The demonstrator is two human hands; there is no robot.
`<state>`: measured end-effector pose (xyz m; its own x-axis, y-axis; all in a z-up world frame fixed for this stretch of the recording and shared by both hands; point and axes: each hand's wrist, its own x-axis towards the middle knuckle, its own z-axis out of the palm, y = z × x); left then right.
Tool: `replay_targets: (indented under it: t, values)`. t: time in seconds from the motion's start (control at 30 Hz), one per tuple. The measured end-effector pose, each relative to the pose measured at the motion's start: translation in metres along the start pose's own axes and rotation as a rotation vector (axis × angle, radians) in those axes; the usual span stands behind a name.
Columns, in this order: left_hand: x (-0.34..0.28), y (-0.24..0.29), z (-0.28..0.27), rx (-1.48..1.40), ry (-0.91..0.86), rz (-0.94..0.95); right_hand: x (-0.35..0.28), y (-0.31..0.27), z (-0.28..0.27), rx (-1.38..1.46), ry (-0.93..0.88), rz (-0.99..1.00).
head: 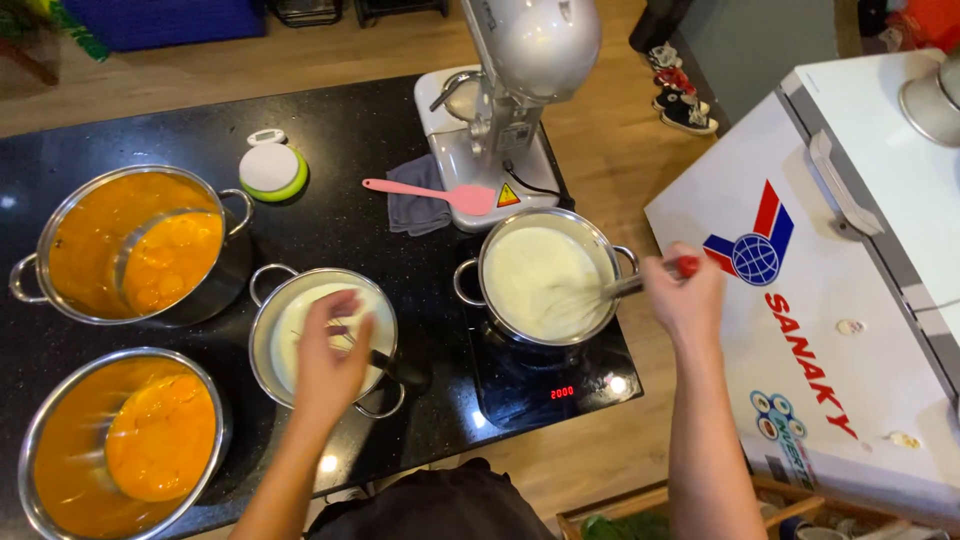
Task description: The recorder weighs and adds sugar from a plastic bag into multiple pots containing an orange liquid mixture on a bakery counter.
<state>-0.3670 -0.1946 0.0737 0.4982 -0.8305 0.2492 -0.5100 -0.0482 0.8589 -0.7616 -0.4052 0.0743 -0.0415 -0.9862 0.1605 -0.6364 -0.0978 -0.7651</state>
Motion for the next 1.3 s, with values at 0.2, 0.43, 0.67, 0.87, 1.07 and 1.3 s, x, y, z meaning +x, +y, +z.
replay_targets:
  t: [0.2,0.43,0.67,0.87,1.07,1.3]
  values:
    - [-0.051,-0.063,-0.061,0.546,0.283,-0.051,0.006,0.017,0.035,0.231,-0.238,-0.038]
    - [-0.096,-0.103,-0.052,0.399,0.283,-0.282,-0.006,-0.011,0.016,0.457,-0.052,0.066]
    - [-0.090,-0.111,-0.042,-0.159,0.268,-0.586,-0.008,-0.004,-0.005,0.191,-0.070,0.373]
    - [-0.085,-0.119,-0.043,-0.058,0.225,-0.631,0.000,0.034,0.005,-0.515,0.377,-0.132]
    - [-0.065,-0.112,-0.044,-0.013,0.212,-0.538,-0.021,-0.102,0.086,0.040,0.221,-0.475]
    - [-0.045,-0.111,-0.039,-0.167,0.121,-0.534,-0.048,-0.217,0.232,0.087,-0.498,-0.529]
